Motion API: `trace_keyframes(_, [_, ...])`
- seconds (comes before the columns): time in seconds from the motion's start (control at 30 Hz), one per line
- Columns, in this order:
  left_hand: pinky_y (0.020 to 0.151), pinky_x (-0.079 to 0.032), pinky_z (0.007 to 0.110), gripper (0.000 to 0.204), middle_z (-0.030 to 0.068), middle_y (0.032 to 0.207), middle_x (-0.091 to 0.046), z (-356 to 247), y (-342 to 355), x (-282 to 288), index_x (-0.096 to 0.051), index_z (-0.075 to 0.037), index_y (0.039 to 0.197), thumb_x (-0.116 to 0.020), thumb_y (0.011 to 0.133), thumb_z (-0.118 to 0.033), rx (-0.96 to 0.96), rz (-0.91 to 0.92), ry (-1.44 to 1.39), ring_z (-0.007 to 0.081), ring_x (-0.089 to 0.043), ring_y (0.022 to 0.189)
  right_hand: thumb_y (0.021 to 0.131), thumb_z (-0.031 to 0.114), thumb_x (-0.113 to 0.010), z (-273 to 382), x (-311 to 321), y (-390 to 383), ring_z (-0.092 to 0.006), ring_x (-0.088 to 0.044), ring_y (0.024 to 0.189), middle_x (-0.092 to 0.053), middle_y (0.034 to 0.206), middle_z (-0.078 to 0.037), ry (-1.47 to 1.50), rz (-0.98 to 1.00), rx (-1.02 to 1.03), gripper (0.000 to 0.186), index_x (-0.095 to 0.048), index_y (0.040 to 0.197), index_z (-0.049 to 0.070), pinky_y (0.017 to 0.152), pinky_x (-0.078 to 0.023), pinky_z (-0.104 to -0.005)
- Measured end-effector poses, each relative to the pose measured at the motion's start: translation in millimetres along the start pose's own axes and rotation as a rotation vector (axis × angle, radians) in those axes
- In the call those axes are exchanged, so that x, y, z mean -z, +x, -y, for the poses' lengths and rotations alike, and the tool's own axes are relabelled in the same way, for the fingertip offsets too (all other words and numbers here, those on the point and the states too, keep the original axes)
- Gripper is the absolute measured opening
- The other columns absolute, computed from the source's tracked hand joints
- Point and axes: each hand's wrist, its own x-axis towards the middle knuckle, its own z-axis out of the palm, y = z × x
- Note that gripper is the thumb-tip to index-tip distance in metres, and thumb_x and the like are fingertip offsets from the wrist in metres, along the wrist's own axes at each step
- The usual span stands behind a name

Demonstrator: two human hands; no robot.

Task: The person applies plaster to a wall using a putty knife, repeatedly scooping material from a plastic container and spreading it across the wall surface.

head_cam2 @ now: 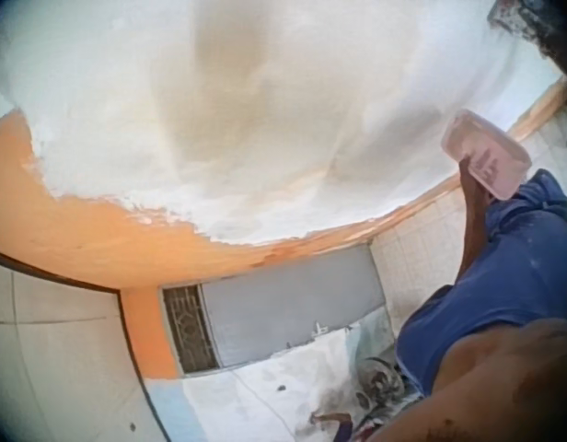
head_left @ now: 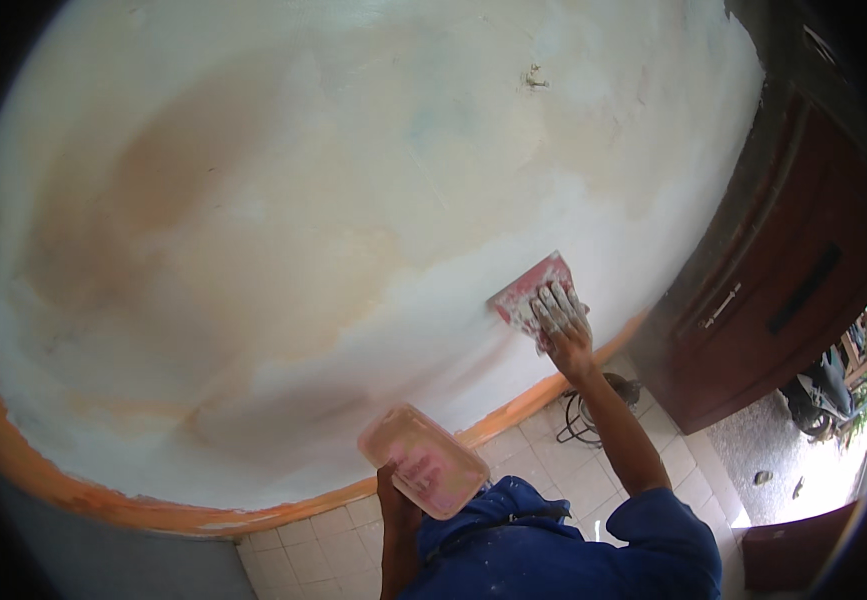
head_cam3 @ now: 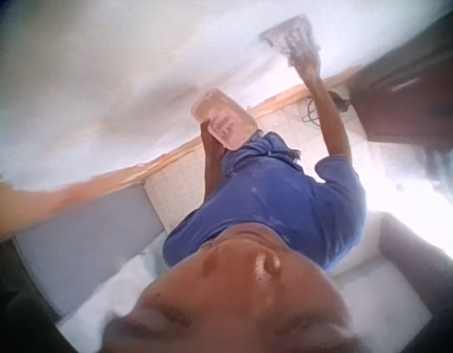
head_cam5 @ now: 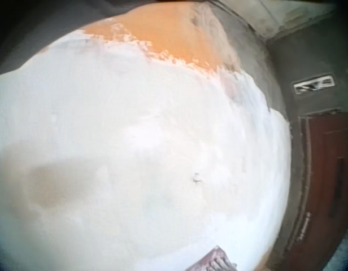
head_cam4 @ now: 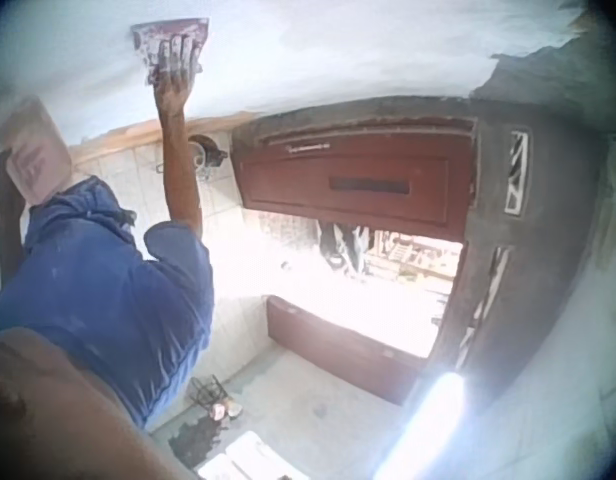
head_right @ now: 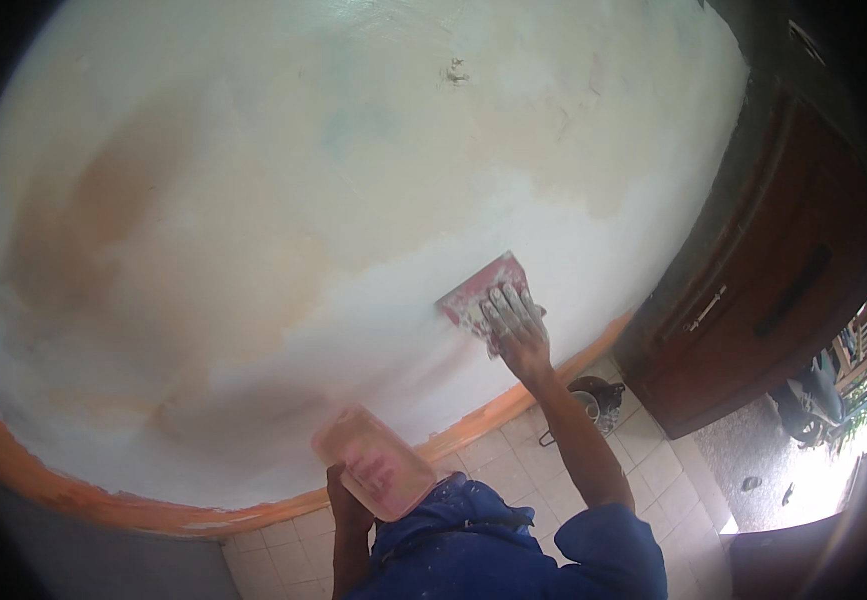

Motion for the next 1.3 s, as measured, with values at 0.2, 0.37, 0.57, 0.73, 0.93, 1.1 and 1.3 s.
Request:
trace_keyframes(0.2, [0.084, -0.048, 0.045, 0.055, 0.0153, 0.116, -0.05, -2.1, 0.5, 9.5, -0.035, -0.008, 0.129, -0.051, 0.085, -0.038, 0.042, 0.001, -0.02, 0.0316, -0.053, 0.104, 0.076, -0.009, -0.055, 98.0, 48.5, -28.0, -0.0247, -0.065, 0.084, -0.064, 0.099, -0.013, 0.648, -0.166, -0.968, 0.033, -0.059, 0.109, -0.004, 0.076, -0.052, -0.0322])
trace_keyframes(0.37, [0.086, -0.048, 0.045, 0.052, 0.0181, 0.117, -0.052, -2.9, 1.0, 3.2, -0.037, -0.005, 0.128, -0.046, 0.087, -0.035, -0.002, 0.035, 0.109, 0.0341, -0.056, 0.102, 0.076, -0.001, -0.06, 140.5, 79.4, 17.7, -0.0211, -0.063, 0.083, -0.063, 0.093, -0.008, 1.77, -0.367, -1.566, 0.036, -0.052, 0.111, 0.0, 0.08, -0.05, -0.0345])
trace_keyframes(0.57, [0.084, -0.048, 0.044, 0.061, 0.0189, 0.118, -0.053, -8.8, 14.9, 0.1, -0.032, -0.003, 0.132, -0.054, 0.085, -0.034, -0.029, 0.099, 0.073, 0.033, -0.057, 0.103, 0.079, 0.001, -0.061, 130.8, 94.8, 29.3, -0.02, -0.066, 0.075, -0.065, 0.09, -0.013, 1.474, -0.107, -1.51, 0.03, -0.054, 0.108, -0.004, 0.054, -0.053, -0.0266])
trace_keyframes(0.73, [0.088, -0.047, 0.046, 0.067, 0.0214, 0.123, -0.049, -19.0, 11.1, 0.1, -0.03, -0.001, 0.133, -0.056, 0.084, -0.038, -0.219, 0.167, 0.019, 0.0341, -0.055, 0.108, 0.077, 0.003, -0.069, 129.2, 104.6, 38.5, -0.0139, -0.065, 0.072, -0.066, 0.088, -0.011, 1.249, 0.046, -1.408, 0.035, -0.055, 0.109, -0.004, 0.059, -0.052, -0.0239])
trace_keyframes(0.93, [0.094, -0.044, 0.047, 0.066, 0.022, 0.13, -0.043, -32.4, -4.4, -3.7, -0.027, 0.0, 0.135, -0.051, 0.086, -0.036, -0.285, 0.204, -0.125, 0.0356, -0.051, 0.113, 0.078, 0.003, -0.07, 136.6, 100.4, 47.9, -0.0133, -0.063, 0.08, -0.065, 0.093, -0.009, 1.158, -0.09, -1.252, 0.043, -0.053, 0.117, -0.004, 0.073, -0.051, -0.0255])
trace_keyframes(1.1, [0.094, -0.045, 0.045, 0.058, 0.0207, 0.126, -0.047, -9.8, 3.6, 32.3, -0.035, 0.004, 0.131, -0.043, 0.088, -0.035, -0.511, 0.168, -0.278, 0.0336, -0.051, 0.112, 0.08, 0.022, -0.072, 172.5, 118.7, 49.4, -0.0203, -0.065, 0.075, -0.064, 0.092, -0.01, 0.907, 0.089, -1.047, 0.053, -0.048, 0.119, -0.005, 0.069, -0.051, -0.0292])
trace_keyframes(1.3, [0.093, -0.046, 0.043, 0.054, 0.0189, 0.121, -0.051, -0.9, 14.5, 48.1, -0.04, 0.008, 0.126, -0.039, 0.089, -0.032, -0.726, 0.219, -0.253, 0.0309, -0.052, 0.11, 0.082, 0.018, -0.068, 196.1, 130.4, 55.8, -0.02, -0.063, 0.076, -0.063, 0.09, -0.016, 0.707, 0.196, -0.797, 0.046, -0.048, 0.112, -0.01, 0.068, -0.05, -0.03])
